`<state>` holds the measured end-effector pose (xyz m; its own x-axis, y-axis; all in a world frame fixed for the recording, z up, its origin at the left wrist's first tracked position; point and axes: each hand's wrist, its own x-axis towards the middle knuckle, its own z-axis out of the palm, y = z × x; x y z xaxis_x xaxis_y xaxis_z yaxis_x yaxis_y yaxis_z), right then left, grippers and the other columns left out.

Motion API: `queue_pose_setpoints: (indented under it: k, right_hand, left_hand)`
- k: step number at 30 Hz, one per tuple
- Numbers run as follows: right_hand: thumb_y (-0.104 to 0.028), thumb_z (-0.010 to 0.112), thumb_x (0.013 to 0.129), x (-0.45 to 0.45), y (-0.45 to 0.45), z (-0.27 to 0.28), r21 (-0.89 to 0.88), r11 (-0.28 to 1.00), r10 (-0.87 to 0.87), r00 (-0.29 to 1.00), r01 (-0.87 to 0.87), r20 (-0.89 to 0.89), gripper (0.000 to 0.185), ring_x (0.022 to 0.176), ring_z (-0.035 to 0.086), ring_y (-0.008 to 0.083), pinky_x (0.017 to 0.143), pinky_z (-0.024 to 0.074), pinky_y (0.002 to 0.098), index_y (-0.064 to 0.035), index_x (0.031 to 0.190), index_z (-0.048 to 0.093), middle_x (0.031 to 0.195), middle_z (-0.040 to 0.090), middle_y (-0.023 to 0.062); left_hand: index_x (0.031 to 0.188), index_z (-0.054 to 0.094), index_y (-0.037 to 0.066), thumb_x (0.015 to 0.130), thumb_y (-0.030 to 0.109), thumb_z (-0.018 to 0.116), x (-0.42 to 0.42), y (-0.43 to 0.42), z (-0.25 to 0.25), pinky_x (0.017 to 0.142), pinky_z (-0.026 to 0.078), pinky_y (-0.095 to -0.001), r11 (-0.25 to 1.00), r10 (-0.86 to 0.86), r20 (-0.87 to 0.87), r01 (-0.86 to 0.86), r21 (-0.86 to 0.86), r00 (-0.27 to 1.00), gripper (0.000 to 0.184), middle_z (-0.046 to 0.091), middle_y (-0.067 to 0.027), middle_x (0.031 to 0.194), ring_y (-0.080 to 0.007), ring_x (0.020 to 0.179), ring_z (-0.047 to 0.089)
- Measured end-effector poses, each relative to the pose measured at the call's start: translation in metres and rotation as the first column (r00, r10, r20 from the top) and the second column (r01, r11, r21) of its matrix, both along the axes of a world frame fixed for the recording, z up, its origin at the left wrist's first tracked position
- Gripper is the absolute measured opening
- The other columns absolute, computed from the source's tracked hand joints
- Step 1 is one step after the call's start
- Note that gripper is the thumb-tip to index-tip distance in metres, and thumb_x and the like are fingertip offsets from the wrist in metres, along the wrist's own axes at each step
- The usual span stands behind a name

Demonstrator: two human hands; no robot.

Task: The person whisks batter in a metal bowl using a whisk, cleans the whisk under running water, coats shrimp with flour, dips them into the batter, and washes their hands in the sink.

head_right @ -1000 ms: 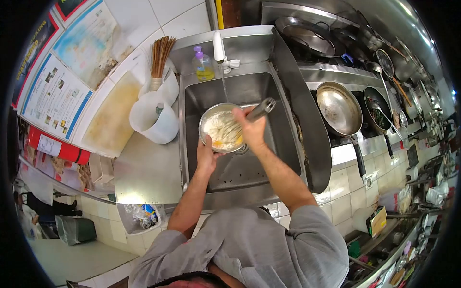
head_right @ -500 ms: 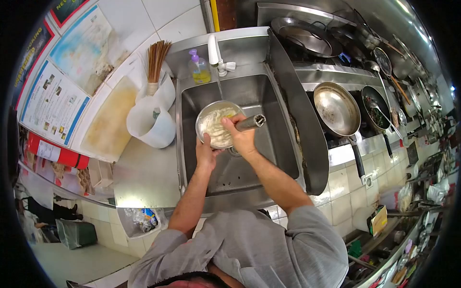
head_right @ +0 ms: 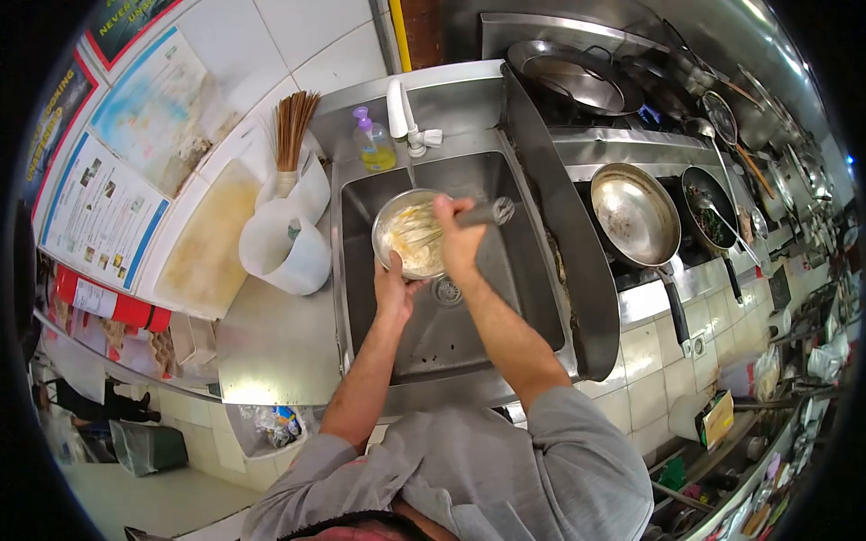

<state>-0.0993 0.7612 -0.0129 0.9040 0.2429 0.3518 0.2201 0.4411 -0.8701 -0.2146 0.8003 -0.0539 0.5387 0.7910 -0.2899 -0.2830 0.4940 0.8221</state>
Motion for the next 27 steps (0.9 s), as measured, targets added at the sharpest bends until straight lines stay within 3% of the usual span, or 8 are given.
queue_pose_setpoints:
  k: [4, 8, 10, 12, 16, 19, 24, 27]
  right_hand:
    - [-0.017, 0.070, 0.080, 0.004, -0.016, 0.000, -0.053, 0.983, 0.182, 0.979, -0.178, 0.096, 0.023, 0.058, 0.049, 0.0096, 0.056, 0.0414, 0.0260, -0.0023, 0.071, 0.054, 0.064, 0.057, 0.0020]
    - [-0.018, 0.072, 0.078, 0.022, 0.005, 0.019, 0.055, 0.998, -0.020, 0.991, 0.027, -0.131, 0.026, 0.058, 0.050, 0.0101, 0.057, 0.0417, 0.0260, -0.0024, 0.069, 0.053, 0.065, 0.057, 0.0023]
    - [-0.017, 0.070, 0.080, 0.020, 0.011, -0.006, 0.145, 0.987, -0.065, 0.997, 0.071, -0.046, 0.027, 0.058, 0.050, 0.0099, 0.057, 0.0413, 0.0257, -0.0034, 0.066, 0.052, 0.065, 0.057, 0.0022]
    - [-0.017, 0.068, 0.082, 0.017, -0.005, -0.011, -0.156, 0.978, 0.157, 0.981, -0.139, 0.112, 0.022, 0.063, 0.054, 0.0107, 0.064, 0.0442, 0.0286, -0.0038, 0.074, 0.051, 0.068, 0.060, 0.0056]
    - [-0.020, 0.070, 0.080, 0.040, 0.006, 0.029, 0.090, 0.996, -0.012, 0.993, 0.022, -0.115, 0.026, 0.058, 0.049, 0.0095, 0.058, 0.0418, 0.0268, -0.0031, 0.069, 0.053, 0.063, 0.058, 0.0028]
    - [-0.021, 0.071, 0.080, 0.019, 0.009, -0.004, -0.026, 0.999, -0.019, 0.970, 0.027, 0.242, 0.027, 0.057, 0.049, 0.0097, 0.055, 0.0415, 0.0265, -0.0024, 0.070, 0.054, 0.063, 0.057, 0.0024]
    - [-0.014, 0.067, 0.083, 0.043, -0.006, 0.028, 0.000, 0.999, 0.044, 0.996, -0.044, -0.072, 0.022, 0.059, 0.052, 0.0108, 0.060, 0.0436, 0.0267, -0.0030, 0.071, 0.052, 0.065, 0.058, 0.0042]
    - [-0.013, 0.067, 0.082, 0.012, 0.002, 0.008, -0.042, 0.999, -0.006, 0.998, 0.009, 0.069, 0.020, 0.067, 0.054, 0.0112, 0.066, 0.0437, 0.0277, -0.0028, 0.072, 0.052, 0.069, 0.059, 0.0046]
  left_hand:
    - [0.127, 0.035, 0.011, 0.098, 0.026, 0.039, -0.005, 0.017, -0.001, 0.055, 0.056, -0.0338, 1.000, -0.015, 0.003, 0.015, -0.028, 1.000, 0.033, 0.054, -0.0117, 0.114, -0.0250, 0.086, 0.063]
    - [0.125, 0.036, 0.010, 0.098, 0.026, 0.039, 0.011, 0.010, 0.000, 0.053, 0.055, -0.0337, 1.000, -0.018, 0.037, 0.018, 0.002, 0.999, 0.032, 0.055, -0.0127, 0.110, -0.0238, 0.081, 0.063]
    - [0.124, 0.037, 0.009, 0.098, 0.026, 0.039, 0.018, 0.018, 0.009, 0.052, 0.054, -0.0332, 1.000, -0.018, 0.060, 0.017, 0.023, 0.998, 0.031, 0.056, -0.0134, 0.108, -0.0234, 0.080, 0.063]
    - [0.123, 0.038, 0.009, 0.098, 0.025, 0.039, 0.016, 0.033, 0.011, 0.051, 0.054, -0.0327, 1.000, -0.007, -0.037, 0.007, -0.014, 0.999, 0.030, 0.056, -0.0129, 0.107, -0.0230, 0.078, 0.063]
    - [0.121, 0.038, 0.008, 0.098, 0.026, 0.039, 0.023, 0.026, 0.009, 0.049, 0.054, -0.0327, 0.999, -0.035, 0.032, 0.034, 0.034, 0.999, 0.029, 0.057, -0.0131, 0.106, -0.0234, 0.076, 0.063]
    - [0.121, 0.039, 0.009, 0.097, 0.026, 0.040, 0.025, 0.033, 0.015, 0.050, 0.053, -0.0333, 0.999, -0.048, -0.005, 0.048, 0.016, 0.999, 0.030, 0.056, -0.0129, 0.107, -0.0237, 0.078, 0.063]
    - [0.121, 0.039, 0.009, 0.097, 0.028, 0.041, 0.010, 0.024, 0.001, 0.051, 0.053, -0.0339, 0.995, -0.100, -0.021, 0.101, 0.010, 0.995, 0.031, 0.056, -0.0127, 0.108, -0.0243, 0.079, 0.062]
    - [0.126, 0.039, 0.011, 0.097, 0.034, 0.041, 0.017, 0.017, 0.008, 0.055, 0.051, -0.0312, 0.994, -0.106, -0.016, 0.106, 0.029, 0.994, 0.037, 0.059, -0.0097, 0.106, -0.0200, 0.078, 0.062]
